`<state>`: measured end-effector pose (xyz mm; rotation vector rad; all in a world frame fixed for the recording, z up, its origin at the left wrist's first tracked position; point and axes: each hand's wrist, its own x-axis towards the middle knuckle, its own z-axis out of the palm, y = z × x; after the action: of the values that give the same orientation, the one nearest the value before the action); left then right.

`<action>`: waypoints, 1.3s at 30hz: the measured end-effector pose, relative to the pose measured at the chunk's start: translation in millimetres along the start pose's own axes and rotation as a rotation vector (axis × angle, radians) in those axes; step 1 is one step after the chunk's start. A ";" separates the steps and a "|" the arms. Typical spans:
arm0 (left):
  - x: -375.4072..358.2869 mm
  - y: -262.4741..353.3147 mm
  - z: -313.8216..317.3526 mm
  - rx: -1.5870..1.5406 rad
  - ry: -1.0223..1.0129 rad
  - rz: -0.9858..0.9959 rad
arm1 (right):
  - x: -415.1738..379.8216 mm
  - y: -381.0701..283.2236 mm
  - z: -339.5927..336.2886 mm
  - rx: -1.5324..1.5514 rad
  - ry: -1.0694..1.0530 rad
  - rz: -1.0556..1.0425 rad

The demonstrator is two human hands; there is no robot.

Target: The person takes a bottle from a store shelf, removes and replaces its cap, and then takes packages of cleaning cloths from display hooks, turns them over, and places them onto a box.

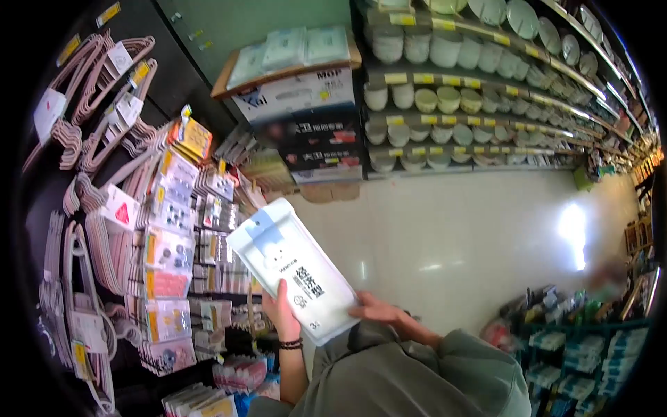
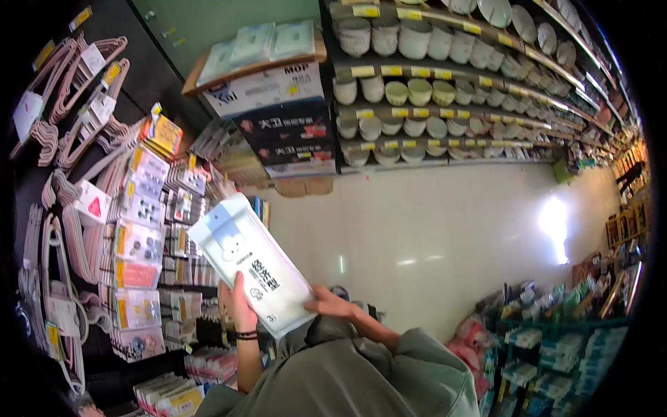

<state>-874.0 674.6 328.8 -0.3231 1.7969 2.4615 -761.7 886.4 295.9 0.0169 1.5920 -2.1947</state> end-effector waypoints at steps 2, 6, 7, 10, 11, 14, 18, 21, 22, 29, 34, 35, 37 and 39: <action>20.9 4.1 21.5 -0.016 0.004 -0.022 | 13.7 -4.5 -17.9 0.023 0.073 -0.029; 62.6 3.7 50.3 -0.034 -0.047 -0.002 | 43.7 -12.1 -54.1 0.019 0.114 0.093; 74.9 3.9 58.0 -0.024 -0.059 -0.007 | 49.9 -14.8 -63.3 0.001 0.128 0.084; 110.5 7.6 86.1 0.001 -0.086 -0.019 | 70.2 -37.3 -84.9 -0.055 0.172 0.050; 122.7 13.7 98.8 0.004 -0.088 -0.019 | 79.8 -38.5 -93.0 -0.077 0.186 0.032; 169.9 16.0 123.8 0.003 -0.152 -0.027 | 109.8 -58.1 -118.0 -0.179 0.219 0.025; 239.5 35.2 161.9 0.029 -0.354 -0.023 | 157.2 -112.9 -152.3 -0.149 0.325 0.163; 284.8 62.0 192.6 0.091 -0.517 0.027 | 190.2 -174.0 -175.1 -0.007 0.330 0.075; 298.1 71.2 202.1 0.090 -0.554 0.044 | 201.8 -187.5 -183.8 0.036 0.312 0.050; 395.1 101.3 257.1 0.122 -0.549 0.106 | 281.2 -238.3 -244.4 0.284 0.206 0.002; 455.4 121.7 296.5 0.106 -0.520 0.185 | 323.2 -286.0 -268.4 0.242 0.192 -0.069; 468.4 125.8 304.9 0.107 -0.518 0.202 | 334.1 -294.7 -274.7 0.193 0.193 -0.106; 496.5 133.9 320.1 0.134 -0.491 0.252 | 353.5 -317.4 -289.0 0.098 0.198 -0.174; 516.9 147.9 342.4 0.113 -0.480 0.268 | 372.5 -341.4 -297.7 0.092 0.236 -0.264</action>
<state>-1447.7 921.5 455.7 0.5054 1.8374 2.3053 -1287.9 1119.7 408.2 0.1022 1.6981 -2.5497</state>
